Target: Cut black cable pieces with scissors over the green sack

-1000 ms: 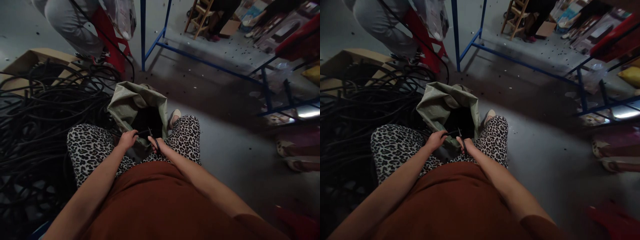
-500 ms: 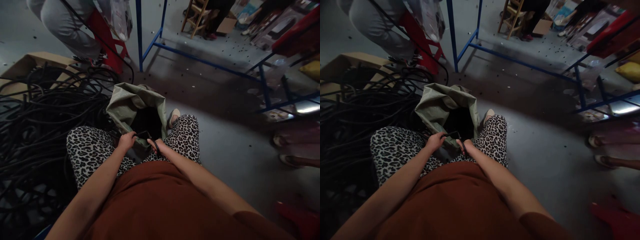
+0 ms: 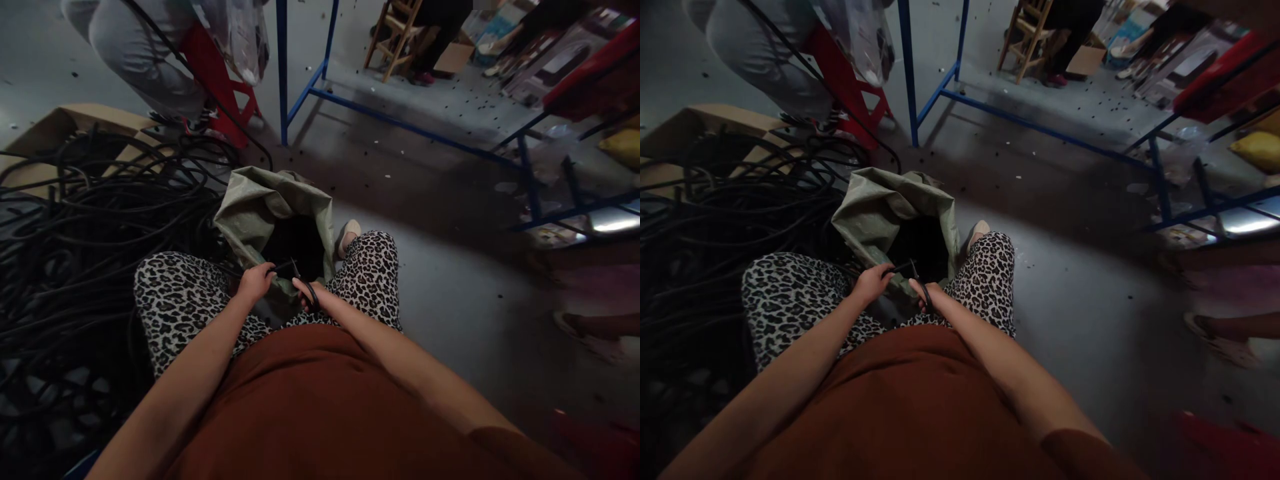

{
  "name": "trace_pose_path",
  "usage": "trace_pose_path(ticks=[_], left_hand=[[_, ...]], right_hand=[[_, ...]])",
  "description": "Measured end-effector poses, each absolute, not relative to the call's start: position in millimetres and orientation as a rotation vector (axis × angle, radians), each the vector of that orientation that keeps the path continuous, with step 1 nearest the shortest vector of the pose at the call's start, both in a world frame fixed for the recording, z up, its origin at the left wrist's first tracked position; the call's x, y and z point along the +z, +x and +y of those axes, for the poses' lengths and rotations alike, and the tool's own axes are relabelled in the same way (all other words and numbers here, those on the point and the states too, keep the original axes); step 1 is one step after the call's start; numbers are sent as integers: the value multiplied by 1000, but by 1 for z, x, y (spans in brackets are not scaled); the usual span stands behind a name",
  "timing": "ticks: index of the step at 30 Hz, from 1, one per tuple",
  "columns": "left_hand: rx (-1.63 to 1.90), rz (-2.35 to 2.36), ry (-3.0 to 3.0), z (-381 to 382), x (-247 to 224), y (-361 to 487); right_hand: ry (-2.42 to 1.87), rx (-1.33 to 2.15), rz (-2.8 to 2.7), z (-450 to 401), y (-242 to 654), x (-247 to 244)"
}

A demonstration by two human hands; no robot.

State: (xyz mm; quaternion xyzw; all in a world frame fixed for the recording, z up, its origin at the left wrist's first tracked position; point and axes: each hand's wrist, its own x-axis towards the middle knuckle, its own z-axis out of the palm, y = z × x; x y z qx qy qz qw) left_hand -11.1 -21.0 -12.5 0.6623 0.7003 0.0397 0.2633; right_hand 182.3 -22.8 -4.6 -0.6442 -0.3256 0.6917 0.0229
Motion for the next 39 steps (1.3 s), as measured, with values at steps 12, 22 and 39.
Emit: trace_pose_path(ticks=[12, 22, 39], left_hand=[[150, 1821, 1804, -21, -16, -12], [63, 1849, 1894, -18, -6, -16], [-114, 1862, 1977, -21, -15, -15]], right_hand=[[-1919, 2102, -1097, -21, 185, -3], [-1970, 1997, -1140, -19, 188, -9], [-2108, 1965, -1288, -23, 187, -4]])
